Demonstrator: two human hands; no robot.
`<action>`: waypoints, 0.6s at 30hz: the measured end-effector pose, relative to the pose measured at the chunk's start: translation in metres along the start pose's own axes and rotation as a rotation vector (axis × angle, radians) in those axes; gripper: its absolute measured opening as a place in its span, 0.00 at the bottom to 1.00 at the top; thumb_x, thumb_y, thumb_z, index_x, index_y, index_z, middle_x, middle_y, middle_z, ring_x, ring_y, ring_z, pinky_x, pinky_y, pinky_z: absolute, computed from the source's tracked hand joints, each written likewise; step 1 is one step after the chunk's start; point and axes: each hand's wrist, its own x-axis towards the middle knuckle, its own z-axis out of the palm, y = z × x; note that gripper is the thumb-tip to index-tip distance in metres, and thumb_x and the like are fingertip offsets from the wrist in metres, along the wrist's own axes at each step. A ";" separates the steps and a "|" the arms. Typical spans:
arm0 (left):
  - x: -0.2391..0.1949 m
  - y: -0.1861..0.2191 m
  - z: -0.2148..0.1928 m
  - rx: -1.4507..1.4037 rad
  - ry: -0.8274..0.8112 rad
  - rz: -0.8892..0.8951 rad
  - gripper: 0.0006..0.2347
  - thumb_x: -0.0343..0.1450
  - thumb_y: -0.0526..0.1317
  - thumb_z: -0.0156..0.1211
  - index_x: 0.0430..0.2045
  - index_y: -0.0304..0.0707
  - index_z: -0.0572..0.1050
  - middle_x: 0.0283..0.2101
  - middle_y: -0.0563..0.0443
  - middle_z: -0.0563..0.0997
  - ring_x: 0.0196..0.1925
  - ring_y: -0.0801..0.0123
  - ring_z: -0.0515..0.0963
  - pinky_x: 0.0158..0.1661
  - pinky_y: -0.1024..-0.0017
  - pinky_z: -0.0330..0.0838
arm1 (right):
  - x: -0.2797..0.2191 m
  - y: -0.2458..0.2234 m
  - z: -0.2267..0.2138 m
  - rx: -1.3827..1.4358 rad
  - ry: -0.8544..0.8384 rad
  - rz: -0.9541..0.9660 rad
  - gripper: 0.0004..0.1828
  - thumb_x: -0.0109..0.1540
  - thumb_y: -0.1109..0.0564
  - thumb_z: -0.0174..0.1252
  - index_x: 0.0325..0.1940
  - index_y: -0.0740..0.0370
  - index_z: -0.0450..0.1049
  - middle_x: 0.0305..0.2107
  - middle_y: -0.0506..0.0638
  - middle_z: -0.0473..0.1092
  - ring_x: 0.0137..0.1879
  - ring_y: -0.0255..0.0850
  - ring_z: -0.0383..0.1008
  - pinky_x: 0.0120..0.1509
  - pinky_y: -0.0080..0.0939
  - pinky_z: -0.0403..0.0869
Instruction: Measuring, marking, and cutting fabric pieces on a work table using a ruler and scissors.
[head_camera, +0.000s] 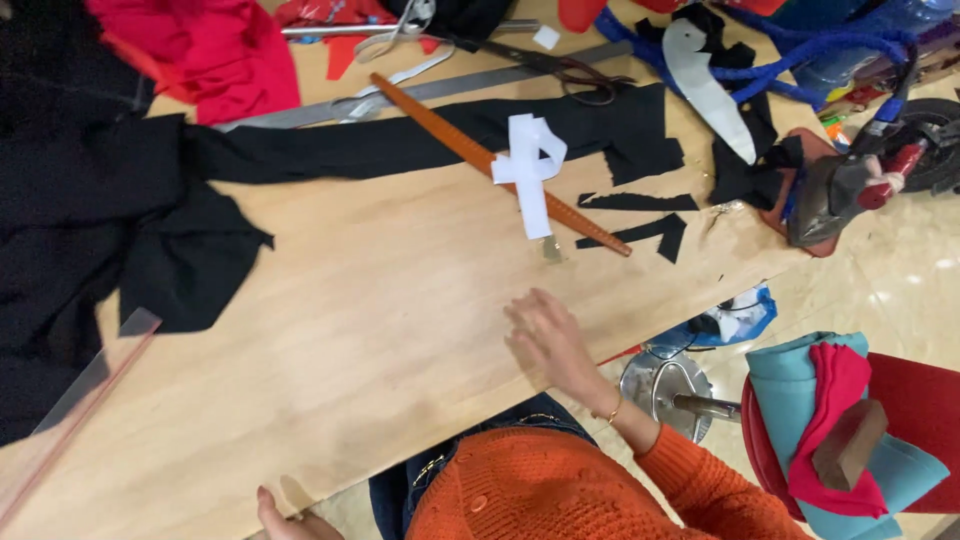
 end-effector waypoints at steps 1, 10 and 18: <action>-0.011 -0.003 0.007 0.326 0.173 0.117 0.19 0.73 0.59 0.57 0.43 0.47 0.69 0.46 0.55 0.73 0.48 0.67 0.74 0.48 0.65 0.72 | 0.006 0.017 -0.008 -0.080 0.069 0.007 0.27 0.65 0.49 0.57 0.68 0.54 0.65 0.66 0.56 0.59 0.72 0.54 0.59 0.74 0.61 0.63; -0.037 -0.040 0.059 0.595 0.131 0.645 0.31 0.77 0.38 0.57 0.71 0.27 0.47 0.75 0.35 0.46 0.76 0.47 0.54 0.71 0.60 0.52 | 0.029 0.159 -0.054 -0.440 0.280 0.102 0.27 0.68 0.49 0.54 0.70 0.60 0.63 0.67 0.68 0.59 0.69 0.62 0.59 0.72 0.60 0.60; -0.004 -0.067 0.055 0.565 0.240 0.948 0.25 0.75 0.27 0.59 0.66 0.22 0.56 0.72 0.29 0.51 0.73 0.39 0.58 0.69 0.53 0.56 | 0.094 0.195 -0.065 -0.364 0.281 0.139 0.24 0.69 0.54 0.57 0.70 0.50 0.67 0.67 0.58 0.61 0.74 0.58 0.58 0.76 0.64 0.56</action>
